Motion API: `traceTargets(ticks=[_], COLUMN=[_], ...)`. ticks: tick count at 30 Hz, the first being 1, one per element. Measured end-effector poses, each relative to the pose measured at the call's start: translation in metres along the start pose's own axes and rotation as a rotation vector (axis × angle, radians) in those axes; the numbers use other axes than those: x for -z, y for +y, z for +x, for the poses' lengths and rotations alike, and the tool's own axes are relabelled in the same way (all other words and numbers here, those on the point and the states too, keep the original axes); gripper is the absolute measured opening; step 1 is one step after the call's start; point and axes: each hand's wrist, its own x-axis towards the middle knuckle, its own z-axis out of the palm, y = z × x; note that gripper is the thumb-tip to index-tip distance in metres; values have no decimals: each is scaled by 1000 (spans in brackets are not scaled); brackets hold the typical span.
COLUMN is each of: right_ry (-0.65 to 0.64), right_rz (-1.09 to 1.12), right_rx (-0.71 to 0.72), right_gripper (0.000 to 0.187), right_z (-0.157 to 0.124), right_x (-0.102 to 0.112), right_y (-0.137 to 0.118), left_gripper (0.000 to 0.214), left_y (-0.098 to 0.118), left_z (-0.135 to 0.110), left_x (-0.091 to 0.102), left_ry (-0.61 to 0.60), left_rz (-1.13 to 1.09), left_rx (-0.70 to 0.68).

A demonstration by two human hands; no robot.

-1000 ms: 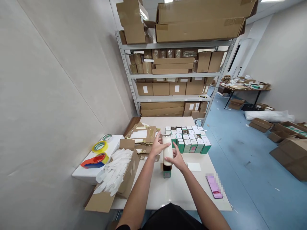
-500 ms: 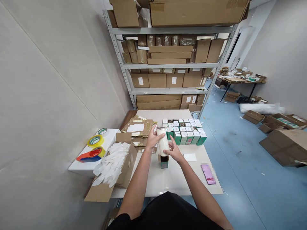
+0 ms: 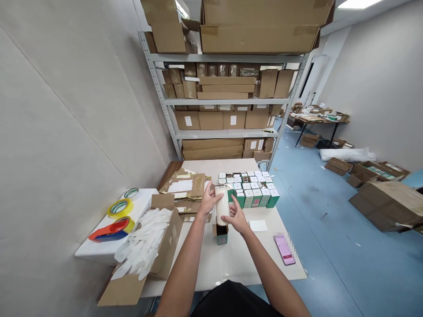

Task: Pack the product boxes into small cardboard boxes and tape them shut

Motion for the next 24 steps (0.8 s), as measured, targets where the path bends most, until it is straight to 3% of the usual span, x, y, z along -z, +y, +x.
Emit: traceTargets(ticks=[4, 11, 16, 18, 21, 24], right_ry=[117, -68, 105, 65, -52, -55], right_rz=[-62, 73, -72, -76, 9, 35], right_rx=[22, -6, 9, 18, -4, -22], right_gripper=[126, 124, 128, 130, 128, 129], right_z=[-1, 2, 3, 1, -1, -1], right_x=[-1, 1, -1, -1, -1, -2], right_y=[2, 4, 6, 5, 2, 1], left_gripper=[124, 123, 128, 130, 123, 116], left_y=[-2, -6, -15, -14, -9, -6], left_z=[4, 2, 2, 2, 1, 1], left_x=[-2, 0, 1, 2, 1, 0], left_ry=[40, -28, 18, 52, 9, -1], left_rz=[105, -23, 49, 66, -18, -55], left_rx=[26, 47, 41, 53, 57, 95])
